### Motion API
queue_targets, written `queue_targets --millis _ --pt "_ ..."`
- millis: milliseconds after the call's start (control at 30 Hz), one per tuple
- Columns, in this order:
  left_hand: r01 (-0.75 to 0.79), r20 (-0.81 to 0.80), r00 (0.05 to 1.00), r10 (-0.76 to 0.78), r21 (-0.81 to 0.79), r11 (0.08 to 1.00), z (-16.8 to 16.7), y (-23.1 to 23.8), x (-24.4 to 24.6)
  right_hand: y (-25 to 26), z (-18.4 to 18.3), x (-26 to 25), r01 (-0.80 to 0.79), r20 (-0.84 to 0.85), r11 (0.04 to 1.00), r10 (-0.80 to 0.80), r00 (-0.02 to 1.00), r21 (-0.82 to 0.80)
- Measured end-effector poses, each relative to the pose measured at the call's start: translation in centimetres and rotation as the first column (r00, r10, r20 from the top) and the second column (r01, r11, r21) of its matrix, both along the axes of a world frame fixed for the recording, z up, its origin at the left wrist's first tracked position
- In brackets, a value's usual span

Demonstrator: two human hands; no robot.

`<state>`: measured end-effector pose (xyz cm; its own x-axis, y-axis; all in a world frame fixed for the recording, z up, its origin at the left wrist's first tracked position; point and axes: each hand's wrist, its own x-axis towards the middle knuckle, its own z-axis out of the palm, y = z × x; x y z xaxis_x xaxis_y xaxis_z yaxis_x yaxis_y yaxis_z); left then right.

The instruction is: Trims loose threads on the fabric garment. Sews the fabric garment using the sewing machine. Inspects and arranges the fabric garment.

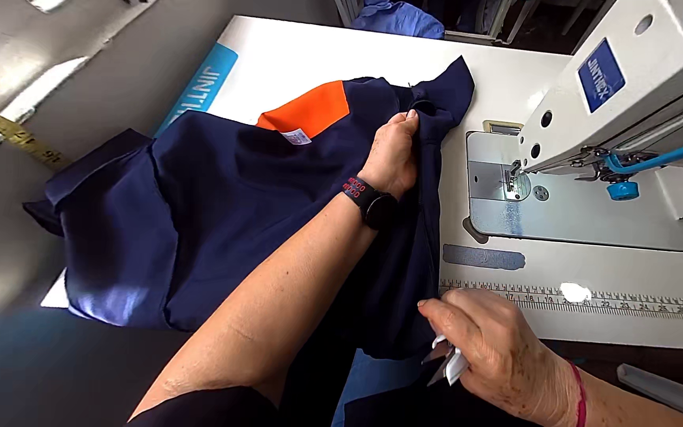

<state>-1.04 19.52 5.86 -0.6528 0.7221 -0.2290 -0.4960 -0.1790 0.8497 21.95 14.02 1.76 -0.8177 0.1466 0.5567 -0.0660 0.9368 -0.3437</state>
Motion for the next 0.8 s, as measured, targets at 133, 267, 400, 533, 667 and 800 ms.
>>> queue_targets --millis 133,267,400,533,667,800 --pt "-0.07 0.025 0.997 0.071 -0.026 0.997 -0.5 0.3 1.0 -1.1 -0.2 -0.2 -0.092 -0.039 0.996 0.092 0.995 -0.008" --pt "-0.056 0.003 0.998 0.056 -0.052 0.997 -1.0 0.2 1.0 -1.0 -0.5 0.1 -0.09 -0.033 0.996 0.089 0.995 -0.012" --pt "-0.007 -0.05 0.999 0.005 -0.042 0.999 -1.4 0.5 0.8 -0.6 -0.6 1.2 -0.088 -0.022 0.99 0.087 0.996 -0.107" --pt "0.509 -0.599 0.616 -0.512 -0.193 0.839 -2.0 0.2 0.7 -0.6 0.0 4.6 0.065 0.113 0.574 0.048 0.992 -0.816" --pt "0.528 -0.668 0.523 -0.53 -0.235 0.816 -1.7 0.6 1.6 -0.8 0.2 7.9 0.315 0.315 0.162 -0.026 0.949 -0.935" --pt "0.168 -0.775 0.544 -0.32 -0.273 0.947 0.0 -2.5 1.7 0.2 1.1 10.9 0.35 0.376 0.301 0.03 0.926 -0.887"
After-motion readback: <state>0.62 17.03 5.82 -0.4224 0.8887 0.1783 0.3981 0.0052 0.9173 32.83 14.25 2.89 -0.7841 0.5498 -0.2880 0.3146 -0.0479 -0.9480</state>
